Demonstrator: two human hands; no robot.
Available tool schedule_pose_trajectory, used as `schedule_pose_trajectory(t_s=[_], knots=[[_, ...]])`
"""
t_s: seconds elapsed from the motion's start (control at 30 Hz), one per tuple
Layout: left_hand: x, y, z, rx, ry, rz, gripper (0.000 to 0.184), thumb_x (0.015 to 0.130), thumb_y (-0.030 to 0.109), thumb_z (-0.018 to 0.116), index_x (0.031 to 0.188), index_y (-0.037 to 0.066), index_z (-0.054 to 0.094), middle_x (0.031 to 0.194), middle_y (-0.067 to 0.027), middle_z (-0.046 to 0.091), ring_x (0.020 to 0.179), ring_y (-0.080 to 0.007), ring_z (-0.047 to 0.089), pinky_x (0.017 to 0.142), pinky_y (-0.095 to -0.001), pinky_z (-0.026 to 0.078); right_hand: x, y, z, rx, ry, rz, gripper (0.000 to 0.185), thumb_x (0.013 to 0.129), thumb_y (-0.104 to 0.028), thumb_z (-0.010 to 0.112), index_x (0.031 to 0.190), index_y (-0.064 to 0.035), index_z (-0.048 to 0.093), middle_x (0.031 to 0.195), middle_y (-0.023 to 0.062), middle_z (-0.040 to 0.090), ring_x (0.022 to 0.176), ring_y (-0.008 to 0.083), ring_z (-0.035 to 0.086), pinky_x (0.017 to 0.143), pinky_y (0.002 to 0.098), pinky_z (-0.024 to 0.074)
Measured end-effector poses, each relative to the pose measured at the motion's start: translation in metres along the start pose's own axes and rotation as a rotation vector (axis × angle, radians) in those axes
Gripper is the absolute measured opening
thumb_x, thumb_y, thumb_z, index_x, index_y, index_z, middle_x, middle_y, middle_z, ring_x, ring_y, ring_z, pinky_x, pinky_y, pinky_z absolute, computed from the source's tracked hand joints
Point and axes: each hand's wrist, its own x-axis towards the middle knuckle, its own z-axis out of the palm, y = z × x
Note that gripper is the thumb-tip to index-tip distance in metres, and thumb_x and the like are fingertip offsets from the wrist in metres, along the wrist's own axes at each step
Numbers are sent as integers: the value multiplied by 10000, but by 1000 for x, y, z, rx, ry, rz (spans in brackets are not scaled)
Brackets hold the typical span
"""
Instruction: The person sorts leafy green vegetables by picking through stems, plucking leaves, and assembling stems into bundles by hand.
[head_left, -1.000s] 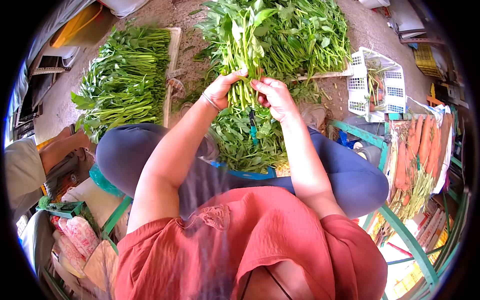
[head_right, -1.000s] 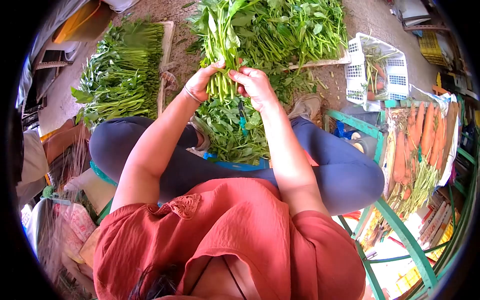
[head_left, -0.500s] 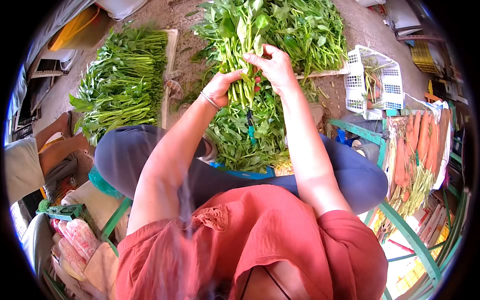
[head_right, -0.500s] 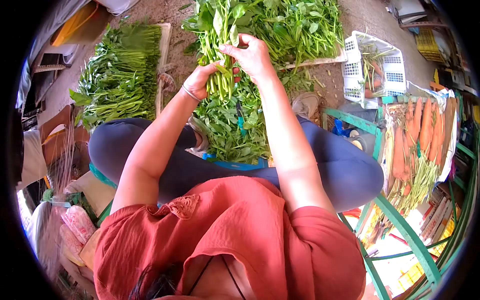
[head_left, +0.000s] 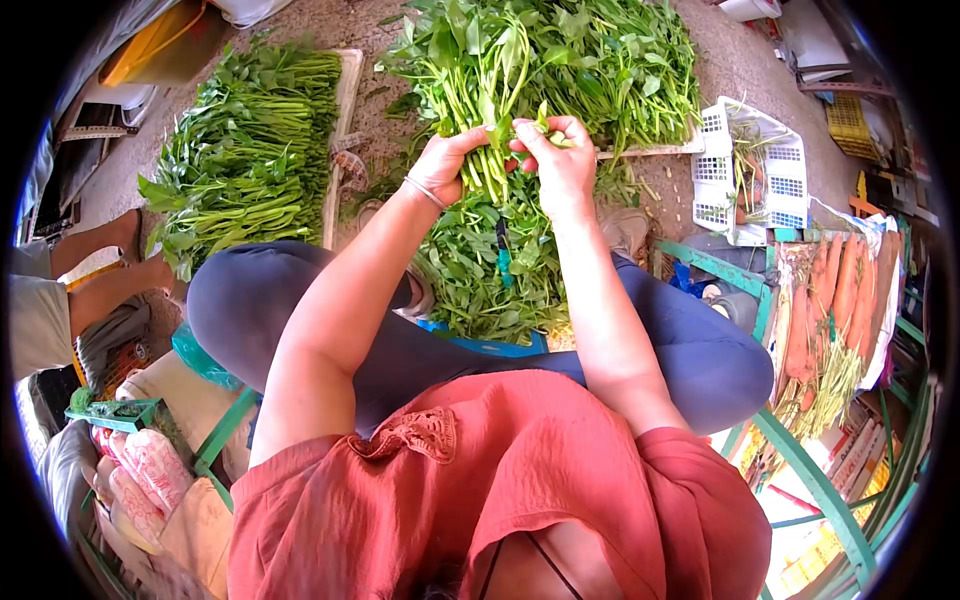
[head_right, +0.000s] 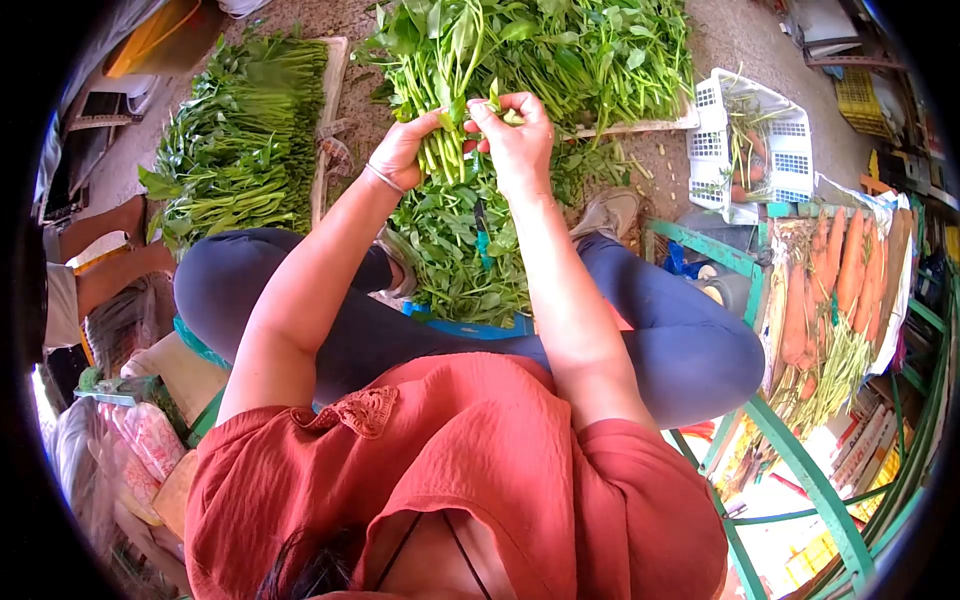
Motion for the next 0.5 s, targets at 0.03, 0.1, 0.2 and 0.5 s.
schedule_pose_trajectory(t_s=[0.03,0.1,0.2,0.5], knots=[[0,0,3,6,5,26,306,846,128,492,1120,-6,476,1001,-128,583,850,-232,594,760,-378,509,1,2,0,-98,-9,-66,285,748,-83,647,996,-29,516,809,71,606,626,95,586,474,194,434],[-2,0,9,59,8,67,302,837,102,501,1117,-8,478,1000,-127,583,846,-226,595,737,-366,516,4,-1,3,-276,-20,-138,322,737,-111,657,1021,-46,521,847,85,609,641,109,592,495,211,445],[-5,0,16,133,36,139,309,810,40,527,1112,-2,477,985,-116,584,844,-206,594,686,-337,527,7,-7,11,-820,-11,-489,524,668,-273,718,1115,-78,525,934,116,610,694,178,571,641,286,470],[-1,-1,5,180,111,212,173,793,61,574,960,17,562,857,-72,608,751,-167,598,647,-306,511,3,10,3,-746,-115,-415,196,750,-138,653,923,-52,622,866,63,607,799,139,568,725,249,445]])
